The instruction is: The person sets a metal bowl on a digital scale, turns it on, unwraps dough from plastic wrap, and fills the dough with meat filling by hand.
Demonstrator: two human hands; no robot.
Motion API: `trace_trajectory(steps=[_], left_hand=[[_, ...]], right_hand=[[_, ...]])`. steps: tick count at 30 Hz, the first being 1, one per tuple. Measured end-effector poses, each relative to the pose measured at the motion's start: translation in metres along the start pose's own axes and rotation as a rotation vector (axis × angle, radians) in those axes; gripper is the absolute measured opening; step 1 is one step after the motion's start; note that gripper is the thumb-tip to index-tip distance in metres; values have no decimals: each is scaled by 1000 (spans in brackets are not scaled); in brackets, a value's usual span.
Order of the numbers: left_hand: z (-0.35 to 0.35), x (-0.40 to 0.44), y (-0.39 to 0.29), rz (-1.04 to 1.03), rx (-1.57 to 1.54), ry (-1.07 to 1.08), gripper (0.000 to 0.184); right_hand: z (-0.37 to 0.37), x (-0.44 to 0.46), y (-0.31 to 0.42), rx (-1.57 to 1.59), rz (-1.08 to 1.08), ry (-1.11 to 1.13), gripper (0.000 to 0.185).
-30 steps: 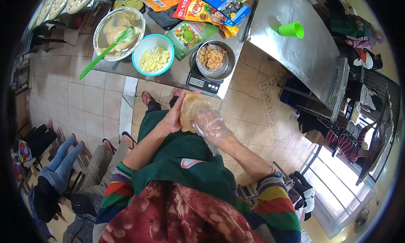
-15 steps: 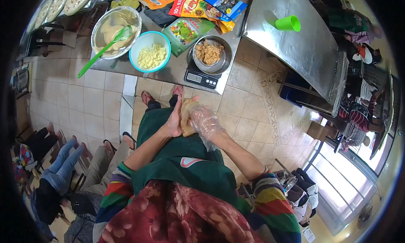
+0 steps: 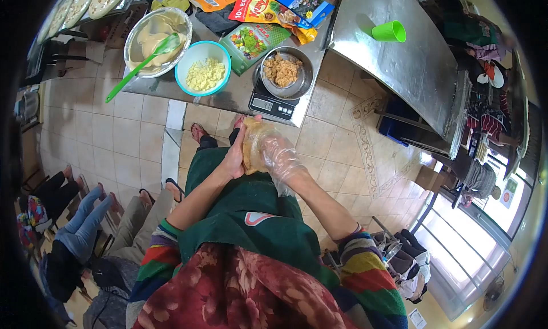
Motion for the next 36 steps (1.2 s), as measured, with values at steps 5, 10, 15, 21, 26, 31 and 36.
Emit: trace_trajectory(steps=[5, 10, 15, 21, 26, 31, 36], left_hand=[[7, 1, -3, -32, 9, -39, 57], [12, 6, 2, -14, 15, -90, 56], [-6, 11, -7, 13, -61, -97, 57], [-12, 29, -18, 24, -138, -72, 61], [-10, 34, -20, 14, -165, -67, 59], [-20, 40, -28, -11, -152, -25, 62], [-27, 47, -35, -9, -158, -5, 64]], right_hand=[[-9, -1, 6, 116, 6, 39, 24], [-1, 10, 4, 182, -69, 87, 21], [21, 17, 15, -127, -1, 62, 12], [64, 20, 29, 63, 103, -164, 18], [73, 30, 18, 209, 10, -158, 21], [72, 43, -6, 540, -174, 24, 23], [81, 56, -11, 939, -90, 163, 23]])
Point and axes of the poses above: each hand's wrist, its own x-axis towards the middle knuckle, its own z-axis out of the back of the hand, y = z × x, the point moved 9 cm from there along x, towards the middle knuckle, and after that the axes turned 4 degrees about -z, right-handed, at the moved point
